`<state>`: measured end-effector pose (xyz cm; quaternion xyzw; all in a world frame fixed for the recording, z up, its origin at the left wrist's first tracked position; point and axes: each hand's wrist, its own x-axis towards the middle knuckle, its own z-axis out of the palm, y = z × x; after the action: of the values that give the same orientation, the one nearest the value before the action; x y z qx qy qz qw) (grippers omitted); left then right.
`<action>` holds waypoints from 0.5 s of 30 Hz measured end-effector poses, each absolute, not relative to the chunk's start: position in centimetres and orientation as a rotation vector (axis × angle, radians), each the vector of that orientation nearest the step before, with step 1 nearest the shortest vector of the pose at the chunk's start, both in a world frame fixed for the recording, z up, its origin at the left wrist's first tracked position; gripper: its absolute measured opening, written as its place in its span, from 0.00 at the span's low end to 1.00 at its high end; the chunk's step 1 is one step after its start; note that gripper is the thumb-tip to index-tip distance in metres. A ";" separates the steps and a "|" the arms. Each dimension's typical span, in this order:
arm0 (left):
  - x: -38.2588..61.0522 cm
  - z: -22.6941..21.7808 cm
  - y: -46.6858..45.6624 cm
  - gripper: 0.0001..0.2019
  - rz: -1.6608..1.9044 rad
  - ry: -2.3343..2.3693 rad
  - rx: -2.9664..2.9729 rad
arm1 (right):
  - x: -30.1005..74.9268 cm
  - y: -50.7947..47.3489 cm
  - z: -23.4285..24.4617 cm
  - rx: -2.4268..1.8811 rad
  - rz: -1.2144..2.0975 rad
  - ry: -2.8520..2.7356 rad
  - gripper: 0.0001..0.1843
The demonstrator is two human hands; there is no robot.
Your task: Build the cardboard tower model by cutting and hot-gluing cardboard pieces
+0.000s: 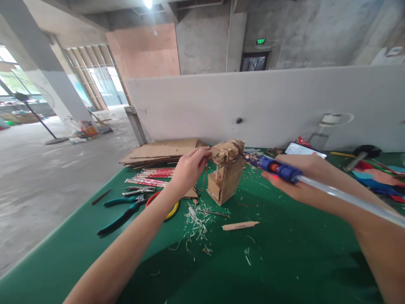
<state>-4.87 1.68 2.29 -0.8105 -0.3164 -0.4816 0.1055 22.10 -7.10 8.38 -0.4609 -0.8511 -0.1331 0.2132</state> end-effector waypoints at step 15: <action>-5.1 2.1 2.0 0.11 -1.461 -0.951 -2.381 | 22.6 -7.0 8.1 -1.269 -0.538 -2.382 0.16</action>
<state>-5.10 2.02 2.09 -0.8032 -0.3208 -0.4928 0.0952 22.61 -7.02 8.12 -0.4525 -0.8492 -0.1918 0.1934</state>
